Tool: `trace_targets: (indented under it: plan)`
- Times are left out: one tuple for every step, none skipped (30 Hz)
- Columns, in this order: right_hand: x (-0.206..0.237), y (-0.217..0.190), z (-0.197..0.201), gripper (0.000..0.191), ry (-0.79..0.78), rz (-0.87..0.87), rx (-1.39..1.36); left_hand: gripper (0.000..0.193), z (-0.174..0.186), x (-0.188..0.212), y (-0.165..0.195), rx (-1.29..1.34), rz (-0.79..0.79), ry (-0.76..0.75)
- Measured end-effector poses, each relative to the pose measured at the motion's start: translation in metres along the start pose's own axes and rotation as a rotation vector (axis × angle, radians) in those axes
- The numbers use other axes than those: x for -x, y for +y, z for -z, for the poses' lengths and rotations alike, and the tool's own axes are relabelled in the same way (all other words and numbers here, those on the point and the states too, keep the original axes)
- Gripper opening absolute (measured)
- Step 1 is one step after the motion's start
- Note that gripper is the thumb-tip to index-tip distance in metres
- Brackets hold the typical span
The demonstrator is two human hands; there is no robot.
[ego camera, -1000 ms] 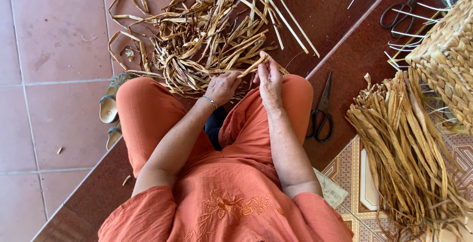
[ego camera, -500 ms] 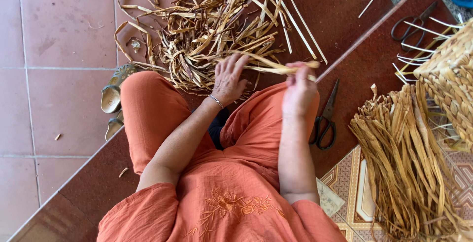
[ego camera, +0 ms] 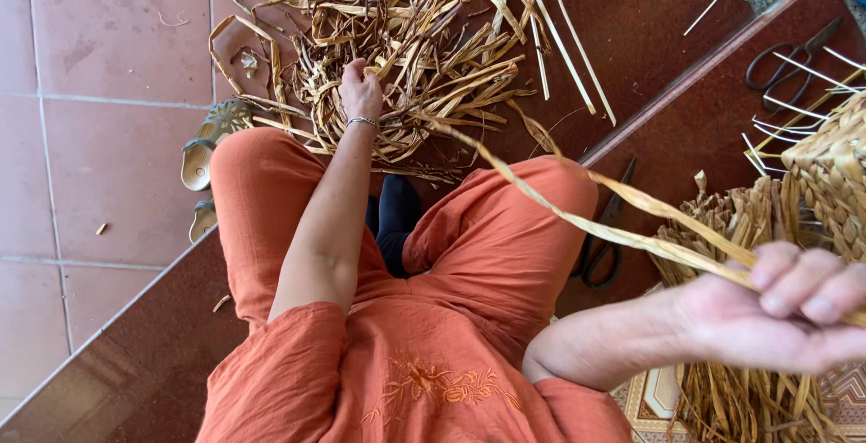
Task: The person sits on a tiled floor and uses scissors to trim dried plant strips. They repeatedly pick up strips, cut them to length, and place the trimmed pieces into a pile beside a partially woven basket.
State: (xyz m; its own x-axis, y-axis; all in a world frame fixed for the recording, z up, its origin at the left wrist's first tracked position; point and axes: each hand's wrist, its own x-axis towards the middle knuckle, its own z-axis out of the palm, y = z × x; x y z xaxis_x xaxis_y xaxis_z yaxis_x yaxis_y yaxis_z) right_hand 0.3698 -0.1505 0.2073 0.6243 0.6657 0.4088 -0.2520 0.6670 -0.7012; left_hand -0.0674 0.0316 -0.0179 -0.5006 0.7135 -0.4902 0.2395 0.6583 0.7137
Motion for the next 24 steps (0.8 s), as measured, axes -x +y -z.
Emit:
trace_targets:
  plan:
    - [-0.004, 0.0, -0.004, 0.049, -0.032, -0.037, -0.063, 0.044, -0.002, -0.005, 0.001, -0.127, 0.038, -0.038]
    - [-0.006, 0.001, -0.01, 0.048, -0.04, -0.147, -0.241, 0.044, -0.006, -0.009, 0.002, -0.274, -0.012, -0.052]
    - [-0.007, 0.008, -0.019, 0.045, -0.025, -0.264, -0.348, 0.044, -0.011, -0.015, 0.004, -0.417, -0.064, -0.065]
    - [-0.007, 0.014, -0.031, 0.044, 0.004, -0.38, -0.457, 0.044, -0.016, -0.021, 0.004, -0.56, -0.113, -0.079]
    - [0.001, 0.03, -0.044, 0.044, 0.051, -0.504, -0.492, 0.05, -0.018, -0.025, 0.001, -0.625, -0.183, -0.086]
    - [0.005, 0.044, -0.057, 0.047, 0.099, -0.628, -0.526, 0.057, -0.019, -0.029, -0.002, -0.688, -0.256, -0.094]
    - [0.012, 0.066, -0.069, 0.041, 0.008, -0.679, -0.532, 0.064, -0.02, -0.034, -0.003, -0.75, -0.33, -0.101]
    - [0.021, 0.084, -0.079, 0.036, 0.011, -0.748, -0.533, 0.069, -0.021, -0.038, -0.004, -0.787, -0.386, -0.073]
    - [0.031, 0.103, -0.086, 0.032, 0.016, -0.818, -0.535, 0.075, -0.022, -0.04, -0.006, -0.824, -0.44, -0.046]
    - [0.041, 0.122, -0.091, 0.03, 0.021, -0.887, -0.538, 0.081, -0.022, -0.041, -0.007, -0.859, -0.495, -0.016]
    - [0.053, 0.141, -0.093, 0.024, 0.081, -0.911, -0.377, 0.071, -0.021, -0.043, -0.006, -0.896, -0.411, -0.084]
    - [0.063, 0.16, -0.094, 0.022, 0.127, -0.985, -0.382, 0.061, -0.019, -0.044, -0.004, -0.93, -0.325, -0.153]
    - [0.072, 0.179, -0.092, 0.021, 0.176, -1.058, -0.386, 0.053, -0.018, -0.043, -0.003, -0.962, -0.239, -0.223]
    - [0.079, 0.198, -0.089, 0.02, 0.158, -1.116, -0.405, 0.045, -0.018, -0.041, -0.001, -0.959, -0.255, -0.189]
    - [0.086, 0.216, -0.086, 0.02, 0.138, -1.175, -0.426, 0.041, -0.016, -0.04, 0.001, -0.957, -0.27, -0.152]
    - [0.097, 0.227, -0.082, 0.017, 0.17, -1.214, -0.347, 0.042, -0.014, -0.038, 0.002, -0.956, -0.286, -0.115]
    - [0.107, 0.237, -0.078, 0.015, 0.203, -1.251, -0.267, 0.039, -0.014, -0.038, 0.004, -0.948, -0.249, -0.122]
    - [0.116, 0.243, -0.074, 0.013, 0.235, -1.284, -0.187, 0.038, -0.016, -0.038, 0.008, -0.938, -0.213, -0.129]
    - [0.122, 0.246, -0.069, 0.012, 0.187, -1.295, -0.194, 0.039, -0.017, -0.036, 0.01, -0.927, -0.178, -0.137]
    - [0.126, 0.248, -0.065, 0.012, 0.137, -1.304, -0.201, 0.037, -0.017, -0.033, 0.011, -0.816, -0.166, -0.112]
    - [0.127, 0.25, -0.061, 0.013, 0.084, -1.309, -0.209, 0.036, -0.017, -0.03, 0.014, -0.702, -0.157, -0.086]
    - [0.126, 0.252, -0.059, 0.015, 0.047, -1.319, -0.203, 0.035, -0.016, -0.025, 0.016, -0.588, -0.147, -0.058]
    - [0.127, 0.255, -0.059, 0.018, 0.01, -1.33, -0.2, 0.035, -0.015, -0.019, 0.018, -0.478, -0.162, -0.066]
    - [0.126, 0.256, -0.061, 0.02, -0.028, -1.339, -0.198, 0.036, -0.015, -0.011, 0.019, -0.37, -0.179, -0.073]
